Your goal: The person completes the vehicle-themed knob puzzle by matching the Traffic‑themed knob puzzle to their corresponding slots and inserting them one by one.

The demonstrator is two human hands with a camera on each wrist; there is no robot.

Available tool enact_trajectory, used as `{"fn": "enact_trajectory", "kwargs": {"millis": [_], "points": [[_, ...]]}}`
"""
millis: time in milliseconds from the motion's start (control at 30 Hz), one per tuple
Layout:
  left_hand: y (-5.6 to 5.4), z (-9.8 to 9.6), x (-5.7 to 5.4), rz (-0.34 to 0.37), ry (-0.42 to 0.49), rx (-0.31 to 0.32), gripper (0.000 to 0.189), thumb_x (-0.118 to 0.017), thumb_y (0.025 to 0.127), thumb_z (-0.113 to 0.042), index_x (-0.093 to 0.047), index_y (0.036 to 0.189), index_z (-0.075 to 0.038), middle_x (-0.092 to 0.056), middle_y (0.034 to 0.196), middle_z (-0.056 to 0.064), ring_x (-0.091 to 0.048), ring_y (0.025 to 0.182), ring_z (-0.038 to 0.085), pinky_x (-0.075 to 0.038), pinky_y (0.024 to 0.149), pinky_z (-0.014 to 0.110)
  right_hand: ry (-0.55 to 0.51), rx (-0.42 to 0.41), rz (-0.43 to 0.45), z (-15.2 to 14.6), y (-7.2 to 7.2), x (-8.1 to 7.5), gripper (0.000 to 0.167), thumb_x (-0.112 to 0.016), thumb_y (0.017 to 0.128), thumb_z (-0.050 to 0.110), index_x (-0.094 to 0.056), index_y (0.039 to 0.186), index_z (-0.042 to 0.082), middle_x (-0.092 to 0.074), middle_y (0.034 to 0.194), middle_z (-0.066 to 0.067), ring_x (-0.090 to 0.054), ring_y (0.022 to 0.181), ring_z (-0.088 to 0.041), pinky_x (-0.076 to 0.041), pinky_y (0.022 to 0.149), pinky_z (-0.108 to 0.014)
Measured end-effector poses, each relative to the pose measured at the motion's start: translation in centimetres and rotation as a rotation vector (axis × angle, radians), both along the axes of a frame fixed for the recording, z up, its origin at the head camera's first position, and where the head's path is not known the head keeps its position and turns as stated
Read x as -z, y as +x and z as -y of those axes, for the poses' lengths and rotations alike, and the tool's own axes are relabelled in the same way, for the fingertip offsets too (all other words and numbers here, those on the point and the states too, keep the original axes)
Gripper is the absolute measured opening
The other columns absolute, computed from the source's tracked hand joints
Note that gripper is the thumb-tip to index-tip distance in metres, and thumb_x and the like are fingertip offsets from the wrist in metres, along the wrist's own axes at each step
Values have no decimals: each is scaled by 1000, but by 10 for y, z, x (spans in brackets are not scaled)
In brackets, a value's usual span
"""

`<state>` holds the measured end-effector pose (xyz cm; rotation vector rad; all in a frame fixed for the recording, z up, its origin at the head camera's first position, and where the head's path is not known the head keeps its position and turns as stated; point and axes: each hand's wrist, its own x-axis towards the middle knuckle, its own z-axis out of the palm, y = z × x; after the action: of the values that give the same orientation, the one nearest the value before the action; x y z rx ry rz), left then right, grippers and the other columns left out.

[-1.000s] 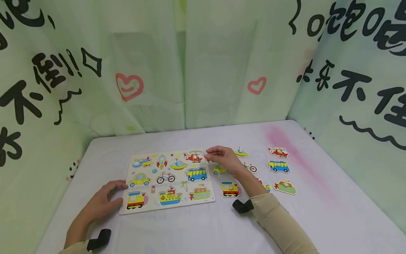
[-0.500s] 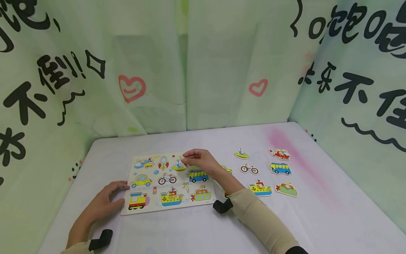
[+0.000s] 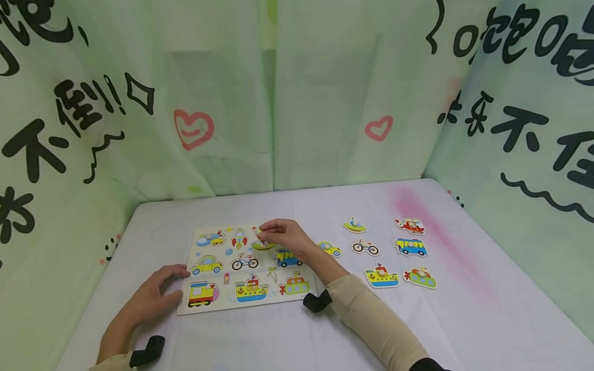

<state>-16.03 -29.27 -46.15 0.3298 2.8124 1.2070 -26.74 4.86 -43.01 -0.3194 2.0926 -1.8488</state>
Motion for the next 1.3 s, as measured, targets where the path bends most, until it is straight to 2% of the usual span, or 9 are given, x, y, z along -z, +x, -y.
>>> {"fn": "enact_trajectory", "kwargs": {"millis": [367, 833, 1067, 1300], "points": [[-1, 0, 1, 25, -18, -5, 38, -72, 86, -3, -64, 123, -5, -54, 143, 23, -40, 139, 47, -30, 114, 69, -3, -13, 8, 15, -4, 1, 31, -73, 95, 15, -68, 121, -1, -75, 106, -5, -70, 93, -11, -56, 91, -27], [-2, 0, 2, 26, -19, -10, 38, -71, 86, -3, -64, 123, -5, -53, 143, 23, -40, 139, 47, -30, 114, 69, -31, -15, 29, 30, -8, 2, 31, -74, 94, 13, -69, 120, -1, -73, 102, -3, -68, 89, -10, -56, 90, -28], [-4, -1, 1, 7, -26, -3, 38, -71, 86, -2, -64, 124, -6, -53, 144, 22, -41, 139, 46, -31, 114, 68, -52, 0, 48, 37, -14, 5, 27, -73, 94, 8, -69, 118, -2, -71, 97, -2, -67, 85, -10, -56, 84, -25], [-1, -1, 0, 33, -35, -27, 39, -71, 86, -3, -65, 124, -7, -52, 145, 23, -40, 139, 47, -31, 114, 69, 41, 14, 20, 45, -15, 9, 23, -75, 92, 11, -71, 113, 2, -72, 97, -4, -67, 84, -10, -56, 78, -22]]}}
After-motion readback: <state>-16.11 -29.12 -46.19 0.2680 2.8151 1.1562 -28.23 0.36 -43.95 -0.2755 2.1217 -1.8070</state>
